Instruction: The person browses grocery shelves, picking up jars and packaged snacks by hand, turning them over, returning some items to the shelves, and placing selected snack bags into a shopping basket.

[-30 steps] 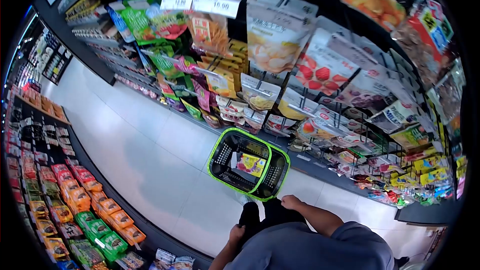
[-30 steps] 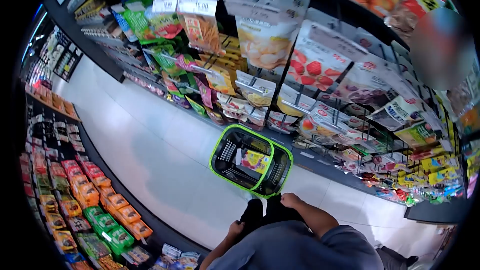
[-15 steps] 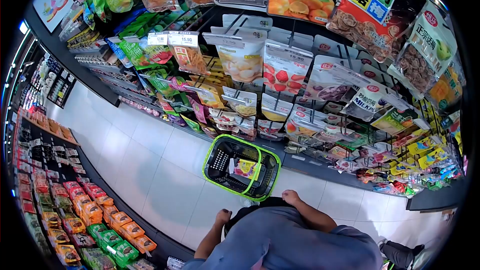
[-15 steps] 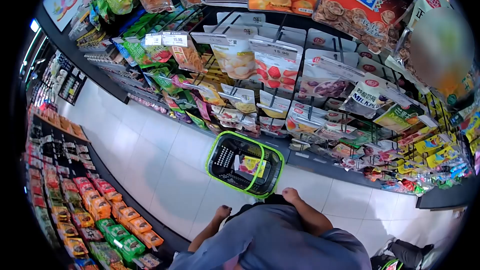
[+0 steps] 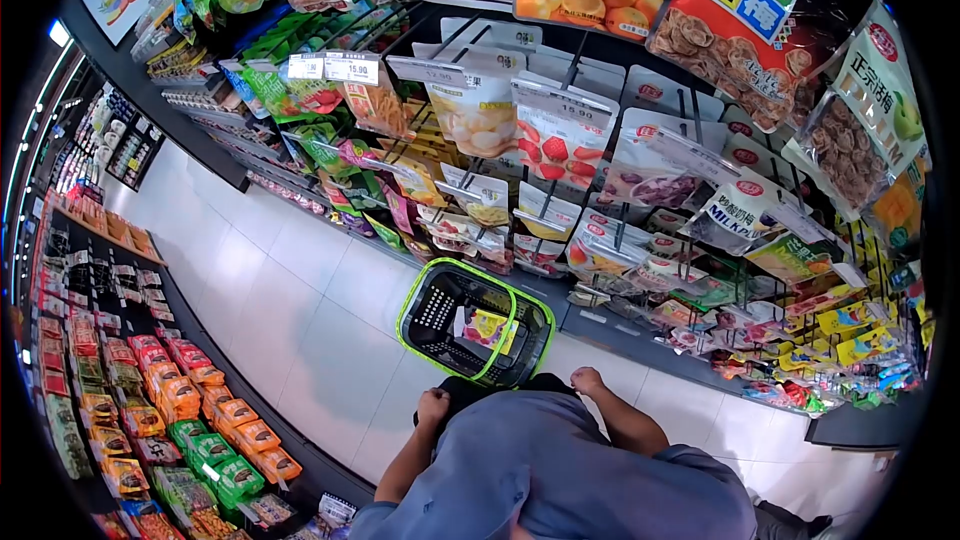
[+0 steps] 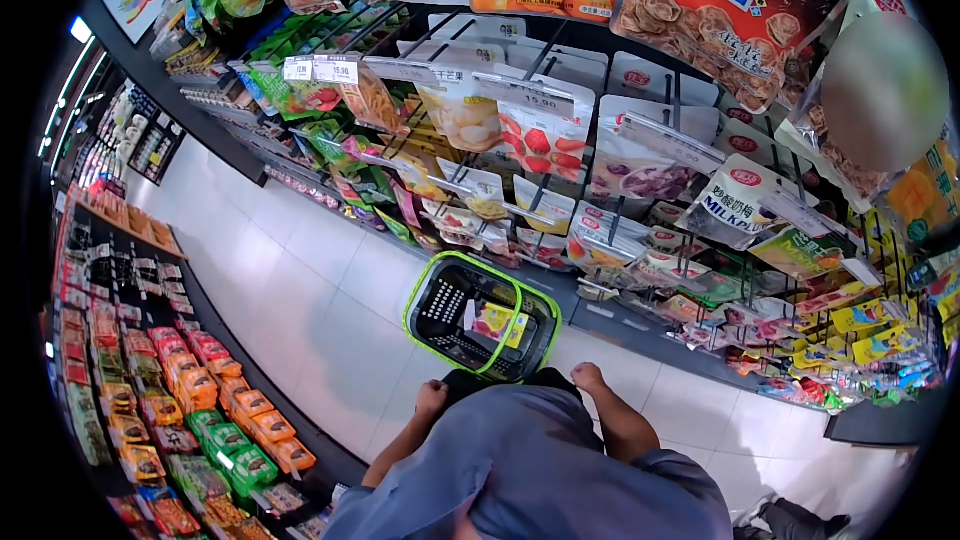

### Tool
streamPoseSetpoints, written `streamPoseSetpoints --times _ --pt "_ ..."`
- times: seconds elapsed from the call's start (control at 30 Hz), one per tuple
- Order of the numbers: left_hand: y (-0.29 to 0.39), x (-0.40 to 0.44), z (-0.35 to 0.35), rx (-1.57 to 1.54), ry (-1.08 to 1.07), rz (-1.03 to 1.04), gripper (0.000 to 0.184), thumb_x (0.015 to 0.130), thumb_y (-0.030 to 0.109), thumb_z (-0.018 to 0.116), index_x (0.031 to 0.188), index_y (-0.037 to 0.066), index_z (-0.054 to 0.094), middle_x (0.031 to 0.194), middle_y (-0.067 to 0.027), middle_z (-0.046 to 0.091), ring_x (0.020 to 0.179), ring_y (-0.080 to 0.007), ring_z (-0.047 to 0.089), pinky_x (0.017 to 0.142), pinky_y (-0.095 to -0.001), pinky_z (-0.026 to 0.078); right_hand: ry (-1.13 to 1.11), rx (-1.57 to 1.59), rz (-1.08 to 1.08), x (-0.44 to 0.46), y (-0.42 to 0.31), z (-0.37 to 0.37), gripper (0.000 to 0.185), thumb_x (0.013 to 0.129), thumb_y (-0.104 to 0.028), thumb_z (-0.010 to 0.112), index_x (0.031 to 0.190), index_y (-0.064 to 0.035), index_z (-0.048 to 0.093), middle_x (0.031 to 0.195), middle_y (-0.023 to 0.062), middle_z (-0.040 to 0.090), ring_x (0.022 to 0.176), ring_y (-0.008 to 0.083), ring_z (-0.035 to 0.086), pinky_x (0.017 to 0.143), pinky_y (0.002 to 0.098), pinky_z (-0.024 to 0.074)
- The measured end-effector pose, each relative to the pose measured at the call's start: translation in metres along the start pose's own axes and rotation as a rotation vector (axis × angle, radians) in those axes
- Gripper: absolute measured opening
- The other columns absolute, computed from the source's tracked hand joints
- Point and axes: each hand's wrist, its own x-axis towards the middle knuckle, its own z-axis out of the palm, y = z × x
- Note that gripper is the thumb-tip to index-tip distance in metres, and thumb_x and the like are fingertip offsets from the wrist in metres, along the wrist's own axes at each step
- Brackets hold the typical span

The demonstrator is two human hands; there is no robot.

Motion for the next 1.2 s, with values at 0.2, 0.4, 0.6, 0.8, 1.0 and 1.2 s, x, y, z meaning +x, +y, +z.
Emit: streamPoseSetpoints --times 0.2,0.4,0.6,0.8,1.0,1.2 --pt "-0.008 0.029 -0.004 0.146 -0.039 0.131 0.031 0.083 0.030 0.059 0.096 0.005 0.072 0.093 -0.0188 0.070 0.092 -0.0370 0.066 0.084 -0.0428 0.052 0.001 0.228 0.203 -0.020 -0.002 0.010 0.021 0.082 -0.014 0.053 0.087 -0.0052 0.071 0.077 0.0089 0.070 0.063 0.0174 0.067 0.051 0.0308 0.0520" --pt "-0.010 0.062 -0.050 0.145 -0.177 0.117 0.035 0.084 0.032 0.060 0.102 0.003 0.070 0.102 -0.0219 0.068 0.100 -0.0360 0.065 0.089 -0.0417 0.050 0.054 -0.228 0.159 -0.010 -0.012 0.053 0.029 0.077 -0.029 0.055 0.092 -0.0132 0.074 0.094 0.0085 0.072 0.086 0.0256 0.068 0.079 0.0364 0.0535" --pt "-0.040 0.104 -0.071 -0.014 -0.186 0.095 0.034 0.084 0.030 0.061 0.099 0.001 0.070 0.096 -0.0216 0.070 0.095 -0.0335 0.067 0.087 -0.0402 0.051 0.162 -0.129 0.196 0.015 -0.032 0.098 0.029 0.077 -0.031 0.054 0.091 -0.0168 0.075 0.105 0.0069 0.070 0.102 0.0263 0.064 0.089 0.0354 0.0507" --pt "-0.065 0.133 -0.095 -0.102 -0.172 0.091 0.032 0.082 0.029 0.061 0.095 0.002 0.071 0.092 -0.0210 0.070 0.092 -0.0329 0.068 0.084 -0.0395 0.051 0.131 -0.270 0.251 0.003 -0.105 0.083 0.029 0.078 -0.030 0.054 0.091 -0.0141 0.075 0.104 0.0087 0.070 0.103 0.0270 0.063 0.091 0.0354 0.0499" --pt "-0.090 0.158 -0.106 -0.146 -0.205 0.041 0.031 0.082 0.029 0.061 0.094 0.003 0.072 0.092 -0.0203 0.071 0.091 -0.0325 0.068 0.084 -0.0383 0.051 0.264 -0.163 0.130 0.017 -0.138 0.098 0.027 0.079 -0.027 0.055 0.090 -0.0125 0.075 0.103 0.0091 0.071 0.100 0.0281 0.065 0.091 0.0352 0.0506" --pt "-0.101 0.175 -0.117 -0.186 -0.279 0.059 0.032 0.083 0.029 0.061 0.095 0.002 0.071 0.088 -0.0183 0.071 0.088 -0.0300 0.068 0.083 -0.0373 0.051 0.279 -0.110 0.181 -0.003 -0.176 0.102 0.027 0.080 -0.028 0.056 0.090 -0.0125 0.075 0.102 0.0087 0.071 0.099 0.0263 0.066 0.092 0.0346 0.0504"
